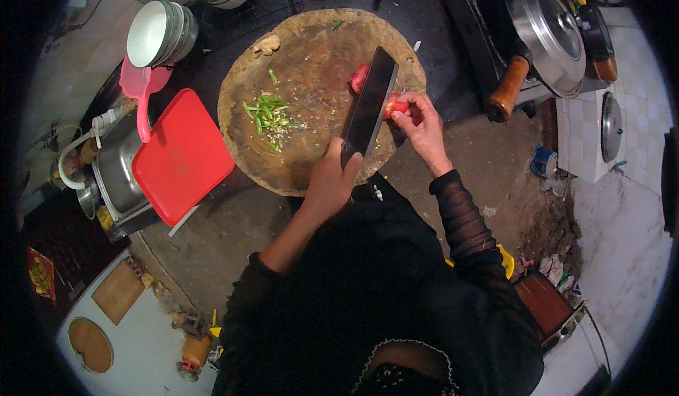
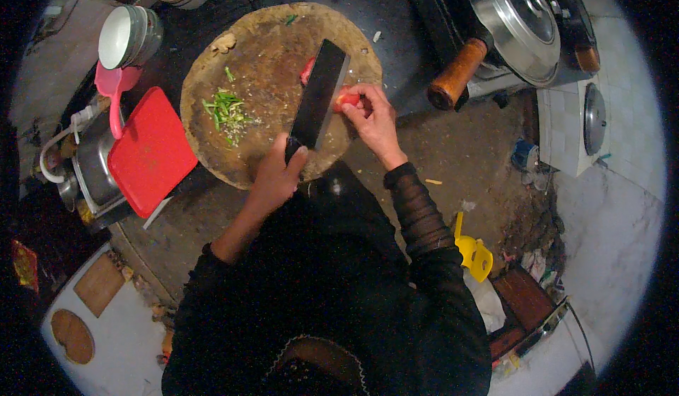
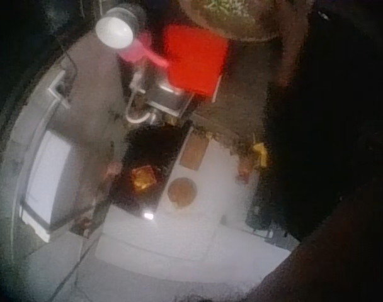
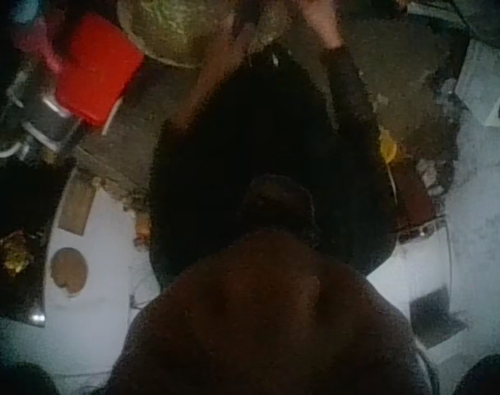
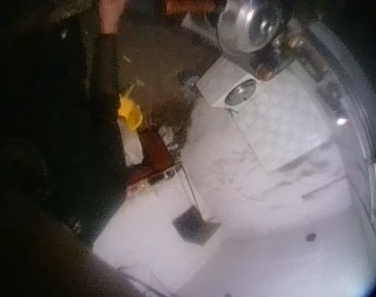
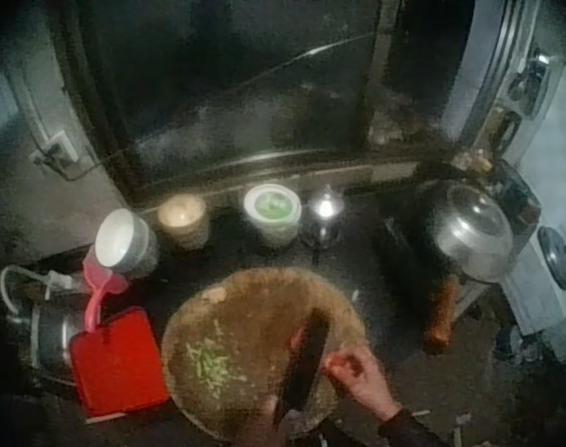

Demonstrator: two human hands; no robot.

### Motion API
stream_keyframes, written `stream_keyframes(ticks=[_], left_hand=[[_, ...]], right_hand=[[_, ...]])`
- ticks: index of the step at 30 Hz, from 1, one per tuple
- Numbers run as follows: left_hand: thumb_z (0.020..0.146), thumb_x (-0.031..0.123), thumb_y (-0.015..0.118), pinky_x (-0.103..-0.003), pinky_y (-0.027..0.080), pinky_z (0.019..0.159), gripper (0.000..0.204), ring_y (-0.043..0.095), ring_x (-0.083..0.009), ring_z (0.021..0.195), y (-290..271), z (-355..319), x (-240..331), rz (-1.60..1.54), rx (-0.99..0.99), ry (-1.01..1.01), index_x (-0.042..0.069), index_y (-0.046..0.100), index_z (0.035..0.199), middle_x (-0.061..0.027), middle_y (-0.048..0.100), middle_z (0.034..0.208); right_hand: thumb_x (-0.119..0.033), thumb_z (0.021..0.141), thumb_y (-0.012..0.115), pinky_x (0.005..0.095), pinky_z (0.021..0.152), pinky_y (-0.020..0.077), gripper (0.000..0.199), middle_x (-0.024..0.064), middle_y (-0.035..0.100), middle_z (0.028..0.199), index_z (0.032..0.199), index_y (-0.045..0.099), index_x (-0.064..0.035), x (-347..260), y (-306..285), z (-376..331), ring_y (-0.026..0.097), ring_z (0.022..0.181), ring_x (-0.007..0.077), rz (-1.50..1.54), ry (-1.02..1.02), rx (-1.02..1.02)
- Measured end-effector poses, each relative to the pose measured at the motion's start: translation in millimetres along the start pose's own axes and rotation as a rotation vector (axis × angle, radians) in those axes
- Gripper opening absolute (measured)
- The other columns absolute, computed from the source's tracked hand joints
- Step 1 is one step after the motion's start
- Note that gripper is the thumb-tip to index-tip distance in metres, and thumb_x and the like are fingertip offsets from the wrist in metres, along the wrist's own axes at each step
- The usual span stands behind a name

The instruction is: The person moves from a dining area to a kitchen, washes a tomato under running water, and then chops it on a wooden cutting board using a cleaver. The chopped tomato is placed into a white bowl.

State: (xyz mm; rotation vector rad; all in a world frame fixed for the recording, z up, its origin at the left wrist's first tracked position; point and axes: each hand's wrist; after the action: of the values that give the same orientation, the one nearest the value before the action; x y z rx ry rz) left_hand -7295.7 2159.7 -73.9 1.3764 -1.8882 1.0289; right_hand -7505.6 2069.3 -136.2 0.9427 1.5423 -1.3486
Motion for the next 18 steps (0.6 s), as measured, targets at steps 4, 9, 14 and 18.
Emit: stream_keyframes(ticks=[4, 9, 14, 18], left_hand=[[0.095, 0.029, 0.058, -0.048, 0.049, 0.074, 0.034, 0.063, -0.0454, 0.089, 7, 18, 11, 0.008, 0.046, 0.02, 0.001, 0.049, 0.114, -0.0264, 0.064, 0.089], [0.096, 0.026, 0.058, -0.05, 0.049, 0.07, 0.027, 0.063, -0.0425, 0.083, 2, 0, 11, 0.222, 0.093, 0.074, 0.004, 0.05, 0.111, -0.023, 0.063, 0.089], [0.095, 0.028, 0.058, -0.058, 0.049, 0.072, 0.031, 0.063, -0.0488, 0.084, -1, -35, 8, 0.43, 0.07, 0.067, 0.007, 0.048, 0.116, -0.0244, 0.064, 0.1], [0.095, 0.025, 0.06, -0.056, 0.05, 0.074, 0.029, 0.063, -0.0484, 0.088, 2, -43, 4, 0.486, 0.104, 0.076, 0.003, 0.05, 0.112, -0.0255, 0.064, 0.102]], right_hand=[[-0.005, 0.082, 0.074, 0.023, 0.07, 0.0477, 0.023, 0.0024, 0.059, 0.099, 0.103, 0.064, -0.0048, -2, -1, 1, 0.054, 0.077, 0.0094, -0.01, -0.002, -0.011], [-0.006, 0.081, 0.076, 0.0245, 0.071, 0.0485, 0.024, 0.003, 0.059, 0.099, 0.102, 0.065, -0.0038, -8, -2, 1, 0.054, 0.076, 0.0104, -0.034, 0.04, -0.015], [-0.009, 0.08, 0.078, 0.026, 0.07, 0.049, 0.025, 0.0052, 0.06, 0.097, 0.101, 0.065, -0.0026, -12, 1, 3, 0.056, 0.075, 0.0126, -0.092, -0.022, 0.008], [-0.008, 0.083, 0.078, 0.0244, 0.071, 0.0467, 0.025, 0.0024, 0.056, 0.095, 0.102, 0.064, -0.0009, -17, 1, 2, 0.054, 0.076, 0.0094, -0.144, -0.007, -0.014]])
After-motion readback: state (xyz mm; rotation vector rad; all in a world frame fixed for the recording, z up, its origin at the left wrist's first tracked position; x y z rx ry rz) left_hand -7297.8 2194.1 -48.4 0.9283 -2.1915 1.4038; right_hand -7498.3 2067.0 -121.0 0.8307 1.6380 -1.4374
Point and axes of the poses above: each hand's wrist, its own z-axis towards the middle knuckle, its own y-axis out of the palm, x = y × z
